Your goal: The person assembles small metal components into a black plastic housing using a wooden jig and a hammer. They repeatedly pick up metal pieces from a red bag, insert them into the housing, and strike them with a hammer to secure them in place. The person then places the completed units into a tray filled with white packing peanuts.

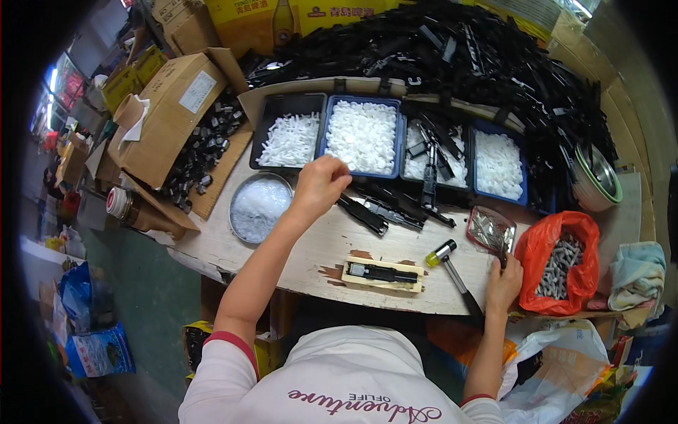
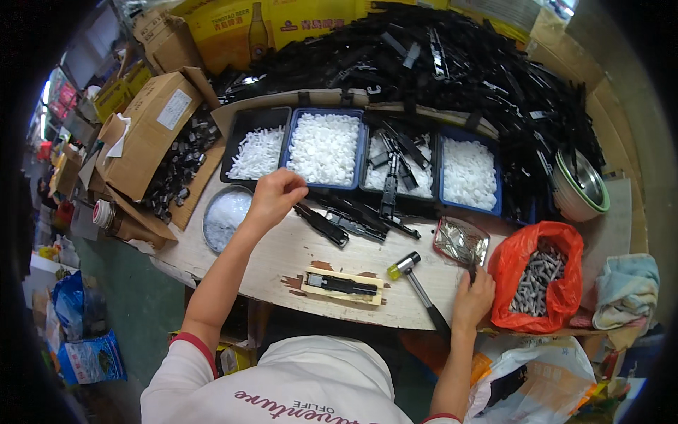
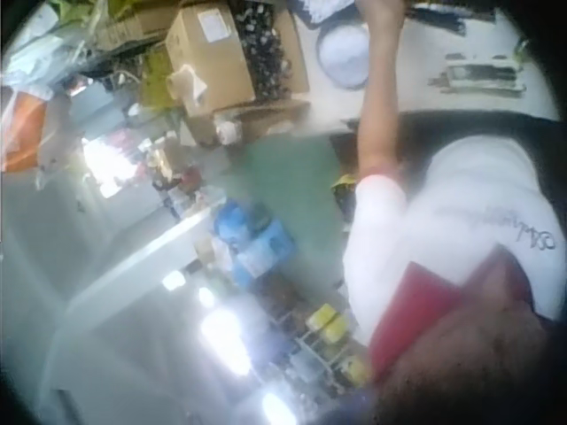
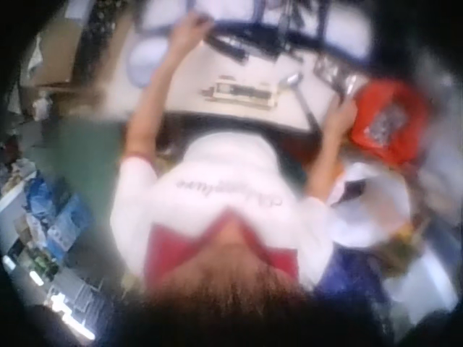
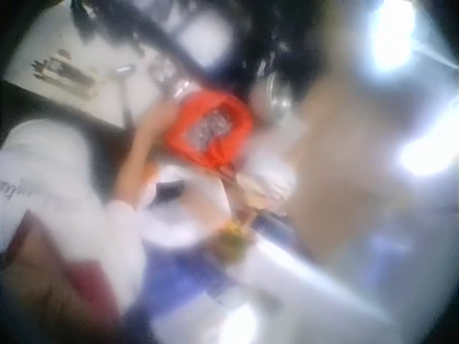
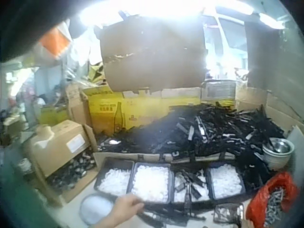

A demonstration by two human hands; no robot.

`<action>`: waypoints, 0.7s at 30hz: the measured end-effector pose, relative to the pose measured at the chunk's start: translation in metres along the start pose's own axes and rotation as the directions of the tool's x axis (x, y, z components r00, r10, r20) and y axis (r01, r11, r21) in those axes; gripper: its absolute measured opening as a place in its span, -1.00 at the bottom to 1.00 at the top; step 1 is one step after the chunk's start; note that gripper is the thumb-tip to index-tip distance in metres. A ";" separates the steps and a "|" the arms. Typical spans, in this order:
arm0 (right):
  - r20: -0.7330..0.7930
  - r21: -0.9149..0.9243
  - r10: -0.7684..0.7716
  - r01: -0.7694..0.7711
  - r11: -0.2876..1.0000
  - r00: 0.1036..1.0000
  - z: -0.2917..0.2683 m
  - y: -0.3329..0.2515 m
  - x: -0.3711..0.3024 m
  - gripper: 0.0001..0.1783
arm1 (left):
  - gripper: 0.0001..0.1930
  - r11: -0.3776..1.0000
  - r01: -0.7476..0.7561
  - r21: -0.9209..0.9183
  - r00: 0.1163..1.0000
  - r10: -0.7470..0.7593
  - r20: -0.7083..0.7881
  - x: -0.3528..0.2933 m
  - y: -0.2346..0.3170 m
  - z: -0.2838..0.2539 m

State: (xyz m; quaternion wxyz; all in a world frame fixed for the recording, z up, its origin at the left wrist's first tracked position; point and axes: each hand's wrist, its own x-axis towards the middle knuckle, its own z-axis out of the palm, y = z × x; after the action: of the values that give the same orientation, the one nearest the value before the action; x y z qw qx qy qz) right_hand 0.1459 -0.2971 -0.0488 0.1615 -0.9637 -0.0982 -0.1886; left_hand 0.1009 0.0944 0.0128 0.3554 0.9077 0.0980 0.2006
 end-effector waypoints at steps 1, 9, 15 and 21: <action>-0.019 -0.006 -0.009 0.009 1.000 1.000 0.000 0.002 0.000 -0.71 | -0.87 0.998 -0.028 0.058 0.999 0.029 -0.030 0.010 -0.002 0.002; 0.107 -0.119 -0.158 0.171 0.978 0.982 -0.019 -0.035 0.044 -0.83 | -0.70 0.903 0.060 0.425 0.998 -0.063 -0.006 0.066 0.001 0.027; 0.370 -0.235 -0.177 0.276 0.932 0.912 0.003 -0.035 0.077 -0.87 | -0.75 0.953 -0.015 0.302 0.996 -0.011 0.083 0.087 -0.019 0.030; 0.275 -0.100 -0.218 0.253 0.962 0.937 0.002 -0.032 0.074 -0.92 | -0.81 0.981 0.185 -0.065 0.981 -0.180 0.067 0.081 -0.021 0.011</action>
State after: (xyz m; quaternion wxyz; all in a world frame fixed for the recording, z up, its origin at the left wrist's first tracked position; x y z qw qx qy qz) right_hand 0.2062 -0.2567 -0.0126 0.0585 -0.9700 -0.2206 -0.0842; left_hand 0.1781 0.1295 0.0153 0.4071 0.8874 0.1628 0.1426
